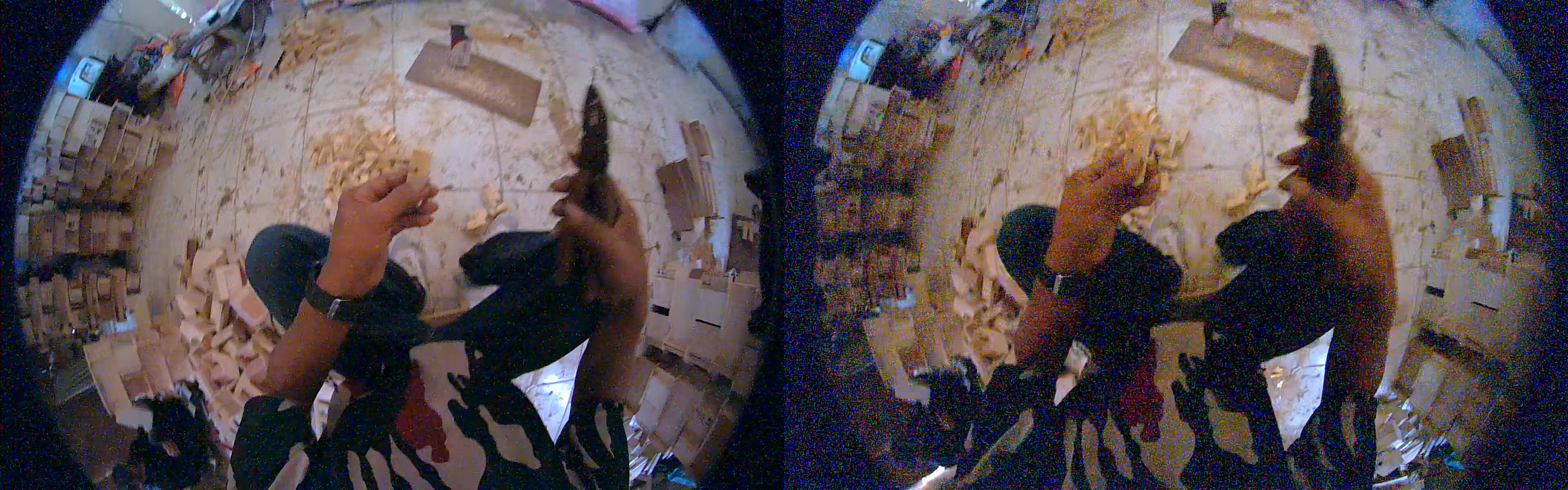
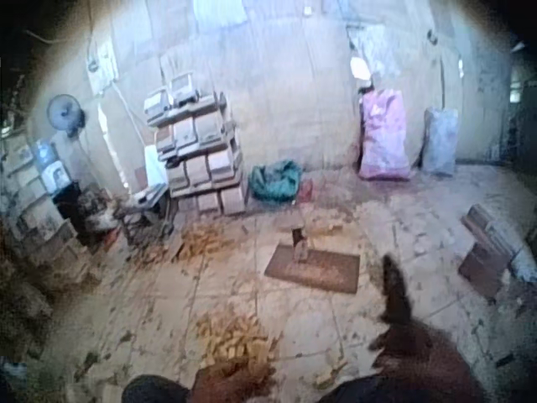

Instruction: The person sits on the floor and uses pliers to trim small wooden blocks one by one. They pick up a block, use the pliers to remove a small piece, and place the trimmed block on the floor. The process is repeated for multiple blocks.

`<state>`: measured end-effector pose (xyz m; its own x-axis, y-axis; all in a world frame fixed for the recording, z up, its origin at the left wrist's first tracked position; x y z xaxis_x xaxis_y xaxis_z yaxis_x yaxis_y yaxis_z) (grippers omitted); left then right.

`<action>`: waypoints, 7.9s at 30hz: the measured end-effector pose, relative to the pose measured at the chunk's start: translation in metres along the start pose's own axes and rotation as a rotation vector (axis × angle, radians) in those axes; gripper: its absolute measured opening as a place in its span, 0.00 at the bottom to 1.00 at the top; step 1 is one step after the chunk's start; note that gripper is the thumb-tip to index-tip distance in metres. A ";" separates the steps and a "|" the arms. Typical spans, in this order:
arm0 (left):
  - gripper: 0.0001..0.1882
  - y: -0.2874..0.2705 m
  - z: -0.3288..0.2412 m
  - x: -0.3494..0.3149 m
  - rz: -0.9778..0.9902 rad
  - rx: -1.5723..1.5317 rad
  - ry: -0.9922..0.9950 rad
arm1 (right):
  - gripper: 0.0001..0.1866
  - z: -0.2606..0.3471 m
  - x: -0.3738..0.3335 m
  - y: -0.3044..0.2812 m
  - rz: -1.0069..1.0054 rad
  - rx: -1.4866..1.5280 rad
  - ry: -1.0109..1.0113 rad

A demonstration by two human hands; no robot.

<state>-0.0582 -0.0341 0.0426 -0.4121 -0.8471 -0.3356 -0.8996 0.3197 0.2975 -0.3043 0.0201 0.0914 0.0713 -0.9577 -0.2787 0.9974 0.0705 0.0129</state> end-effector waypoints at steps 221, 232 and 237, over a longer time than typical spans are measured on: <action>0.13 -0.035 0.059 0.089 0.437 0.451 -0.426 | 0.27 -0.113 0.073 0.080 0.443 -0.728 0.193; 0.10 -0.034 0.065 0.093 0.353 0.156 -0.399 | 0.28 -0.119 0.081 0.079 0.337 -0.807 0.145; 0.10 -0.034 0.068 0.092 0.330 0.110 -0.432 | 0.23 -0.119 0.082 0.078 0.313 -0.795 0.171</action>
<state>-0.0751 -0.0942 -0.0594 -0.6757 -0.4509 -0.5831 -0.7130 0.6005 0.3619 -0.2216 -0.0198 -0.0445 0.2758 -0.8113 -0.5154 0.6265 0.5584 -0.5438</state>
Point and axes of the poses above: each hand's wrist, its own x-axis towards the middle knuckle, its own y-axis out of the palm, z = x × y, the point moved 8 cm from there along x, towards the middle knuckle, and after that the axes turned 12 degrees about z, right-handed, at the moved point
